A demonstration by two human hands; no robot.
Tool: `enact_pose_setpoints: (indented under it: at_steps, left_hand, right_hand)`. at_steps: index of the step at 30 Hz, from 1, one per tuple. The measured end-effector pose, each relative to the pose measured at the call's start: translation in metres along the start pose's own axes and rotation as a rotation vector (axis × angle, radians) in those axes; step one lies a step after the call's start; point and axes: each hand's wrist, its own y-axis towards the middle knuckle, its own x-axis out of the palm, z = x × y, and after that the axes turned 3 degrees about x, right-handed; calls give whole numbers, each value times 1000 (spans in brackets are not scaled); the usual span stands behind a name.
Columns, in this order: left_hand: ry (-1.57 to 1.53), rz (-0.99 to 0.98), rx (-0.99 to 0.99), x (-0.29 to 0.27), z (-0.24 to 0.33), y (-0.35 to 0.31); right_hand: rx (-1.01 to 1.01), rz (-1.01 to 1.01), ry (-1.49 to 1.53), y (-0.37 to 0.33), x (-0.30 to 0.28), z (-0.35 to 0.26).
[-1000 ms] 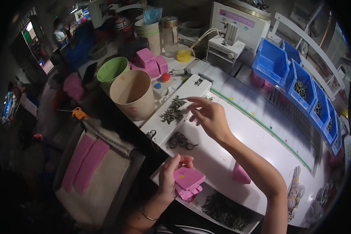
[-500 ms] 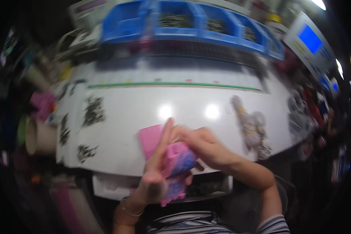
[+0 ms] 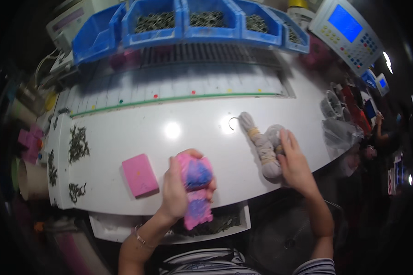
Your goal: Using pink silicone molds to assemble and press small decorative components together and attaching metal rings.
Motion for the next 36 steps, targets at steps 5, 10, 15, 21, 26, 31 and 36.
enact_pose_setpoints:
  at_steps: [5,10,15,21,26,31,36]
  left_hand:
    - [-21,-18,47,8,-4,11]
    - [-66,31,133,0,1,5]
    - [408,162,546,10,12,5]
    - [142,117,321,-9,14,-15]
    - [585,174,754,-6,18,-13]
    - [262,115,402,-11,16,-26]
    - [151,110,314,-8,19,-21]
  right_hand:
    - [-83,20,240,1,-29,-24]
    - [-420,239,479,-30,-46,-104]
    - [-606,22,372,-34,-10,-121]
    - [-522,30,541,-32,-34,-130]
    - [-572,-57,469,-39,-8,-142]
    - [-399,-198,655,-34,-27,-138]
    - [-530,-98,536,-45,-5,-147]
